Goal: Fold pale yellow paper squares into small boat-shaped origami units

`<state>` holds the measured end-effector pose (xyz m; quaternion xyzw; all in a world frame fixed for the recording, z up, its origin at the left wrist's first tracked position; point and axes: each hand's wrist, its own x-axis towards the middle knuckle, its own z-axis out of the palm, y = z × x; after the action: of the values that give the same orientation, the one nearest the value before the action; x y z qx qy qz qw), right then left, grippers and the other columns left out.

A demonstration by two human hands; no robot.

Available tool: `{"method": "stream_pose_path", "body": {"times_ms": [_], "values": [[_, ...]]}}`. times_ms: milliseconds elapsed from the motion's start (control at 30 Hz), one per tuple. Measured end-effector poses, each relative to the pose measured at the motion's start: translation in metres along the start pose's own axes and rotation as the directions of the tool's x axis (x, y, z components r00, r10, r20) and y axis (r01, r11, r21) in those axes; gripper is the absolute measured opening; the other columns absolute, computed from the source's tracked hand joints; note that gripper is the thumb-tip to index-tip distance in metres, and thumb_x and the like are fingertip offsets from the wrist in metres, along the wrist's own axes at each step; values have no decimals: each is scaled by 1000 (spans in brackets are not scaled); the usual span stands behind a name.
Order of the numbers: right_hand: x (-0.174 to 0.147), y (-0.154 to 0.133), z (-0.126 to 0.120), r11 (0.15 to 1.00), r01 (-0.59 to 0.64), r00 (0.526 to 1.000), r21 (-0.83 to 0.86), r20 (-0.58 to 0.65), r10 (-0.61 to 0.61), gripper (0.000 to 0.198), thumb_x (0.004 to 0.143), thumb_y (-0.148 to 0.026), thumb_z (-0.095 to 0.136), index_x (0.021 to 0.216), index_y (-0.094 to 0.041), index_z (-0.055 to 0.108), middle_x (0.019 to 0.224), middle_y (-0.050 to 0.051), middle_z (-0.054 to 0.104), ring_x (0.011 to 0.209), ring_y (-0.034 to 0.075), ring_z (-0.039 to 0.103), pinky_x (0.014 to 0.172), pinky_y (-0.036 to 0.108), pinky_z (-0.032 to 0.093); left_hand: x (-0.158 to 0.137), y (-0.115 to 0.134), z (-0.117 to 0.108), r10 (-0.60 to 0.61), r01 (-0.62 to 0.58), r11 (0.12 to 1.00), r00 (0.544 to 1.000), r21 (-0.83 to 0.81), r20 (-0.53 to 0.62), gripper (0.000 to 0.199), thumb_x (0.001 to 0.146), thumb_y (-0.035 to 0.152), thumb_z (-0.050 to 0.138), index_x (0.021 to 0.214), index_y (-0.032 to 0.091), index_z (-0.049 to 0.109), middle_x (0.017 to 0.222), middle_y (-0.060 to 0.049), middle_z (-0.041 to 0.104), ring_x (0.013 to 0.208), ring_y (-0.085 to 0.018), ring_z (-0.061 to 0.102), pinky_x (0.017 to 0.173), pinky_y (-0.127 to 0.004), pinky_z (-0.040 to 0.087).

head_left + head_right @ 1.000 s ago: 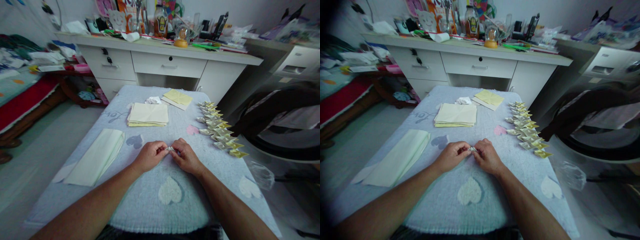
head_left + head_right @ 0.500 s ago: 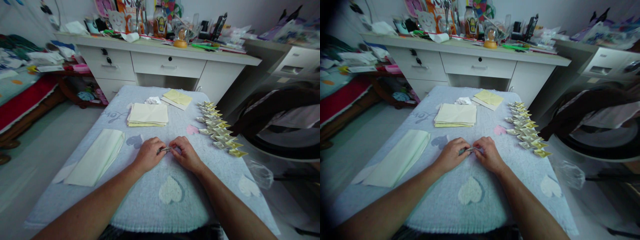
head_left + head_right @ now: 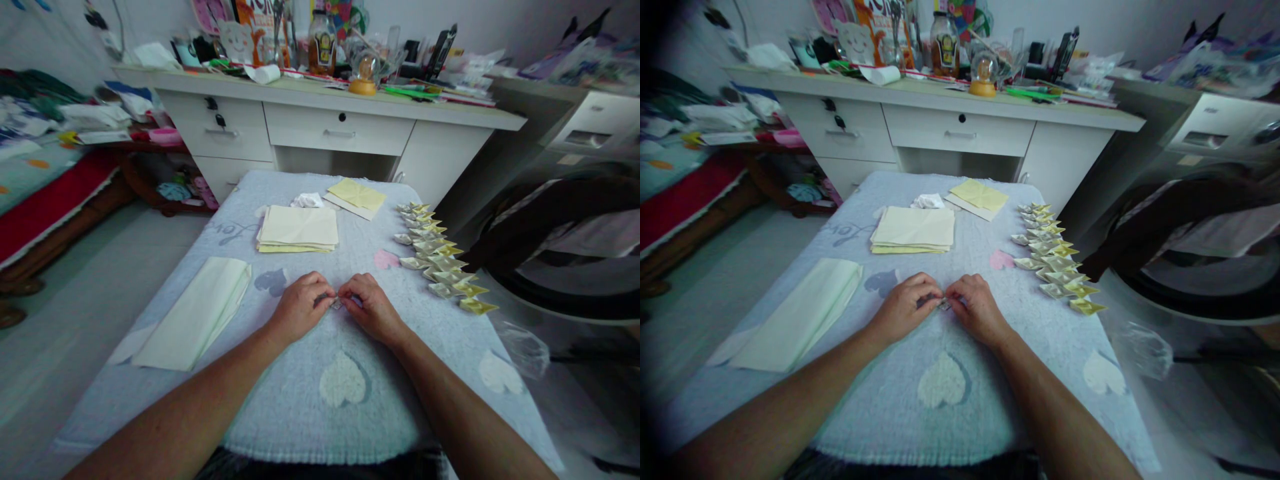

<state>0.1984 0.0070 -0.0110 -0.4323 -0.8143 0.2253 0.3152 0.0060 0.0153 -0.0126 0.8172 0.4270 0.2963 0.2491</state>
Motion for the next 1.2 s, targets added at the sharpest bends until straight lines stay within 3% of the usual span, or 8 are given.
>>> {"method": "stream_pose_path", "body": {"times_ms": [367, 533, 667, 800, 867, 1033, 1200], "values": [[-2, 0, -4, 1000, -6, 1000, 8, -22, 6, 17, 81, -3, 54, 80, -19, 56, 78, 2, 58, 79, 17, 49, 75, 30, 37, -1, 1, 0, -31, 31, 999, 1000, -5, -1, 10, 84, 11, 52, 80, 18, 56, 80, 0, 58, 78, -15, 56, 71, -26, 41], [-4, 2, -7, 998, -56, 997, 30, -52, 57, 13, 82, -6, 51, 83, -19, 54, 80, 3, 57, 80, 18, 49, 75, 30, 38, -1, 1, -2, -172, 171, 968, 985, -183, 11, 9, 90, 18, 46, 85, 19, 53, 69, 3, 59, 63, -12, 58, 68, -26, 42], [-3, 1, -8, 992, -118, 988, 50, -93, 123, 11, 84, -9, 49, 84, -19, 53, 81, 3, 57, 80, 18, 49, 73, 29, 39, 1, -1, 0, -276, 265, 868, 961, -421, 35, 11, 92, 26, 44, 93, 19, 52, 71, 1, 64, 65, -13, 63, 61, -24, 44], [-2, 0, -9, 974, -197, 972, 113, -107, 209, 8, 86, -13, 48, 85, -19, 53, 78, 1, 55, 73, 16, 49, 68, 28, 38, 4, -4, 3, -343, 276, 686, 939, -674, 36, 15, 90, 33, 48, 88, 18, 47, 98, -6, 67, 69, -14, 68, 53, -21, 43], [-2, 0, -9, 959, -222, 963, 177, -117, 244, 7, 87, -15, 47, 86, -20, 52, 76, 0, 55, 70, 15, 49, 67, 27, 38, 6, -3, 3, -377, 271, 586, 925, -763, 39, 19, 88, 35, 53, 85, 18, 45, 101, -6, 66, 70, -14, 69, 53, -21, 43], [-3, 4, -7, 909, -220, 950, 355, -133, 283, 6, 90, -23, 46, 87, -21, 50, 79, 0, 54, 73, 14, 49, 69, 27, 39, 8, 1, 0, -446, 263, 418, 893, -869, 56, 20, 86, 32, 59, 85, 18, 45, 93, -5, 69, 75, -15, 70, 60, -21, 46], [-5, 4, -5, 891, -166, 965, 423, -115, 234, 11, 85, -21, 54, 95, -21, 51, 89, 1, 56, 83, 15, 53, 78, 29, 42, 8, 2, 1, -430, 255, 374, 899, -892, 77, 26, 83, 36, 64, 85, 17, 46, 92, -6, 70, 77, -16, 69, 70, -27, 51]]}}
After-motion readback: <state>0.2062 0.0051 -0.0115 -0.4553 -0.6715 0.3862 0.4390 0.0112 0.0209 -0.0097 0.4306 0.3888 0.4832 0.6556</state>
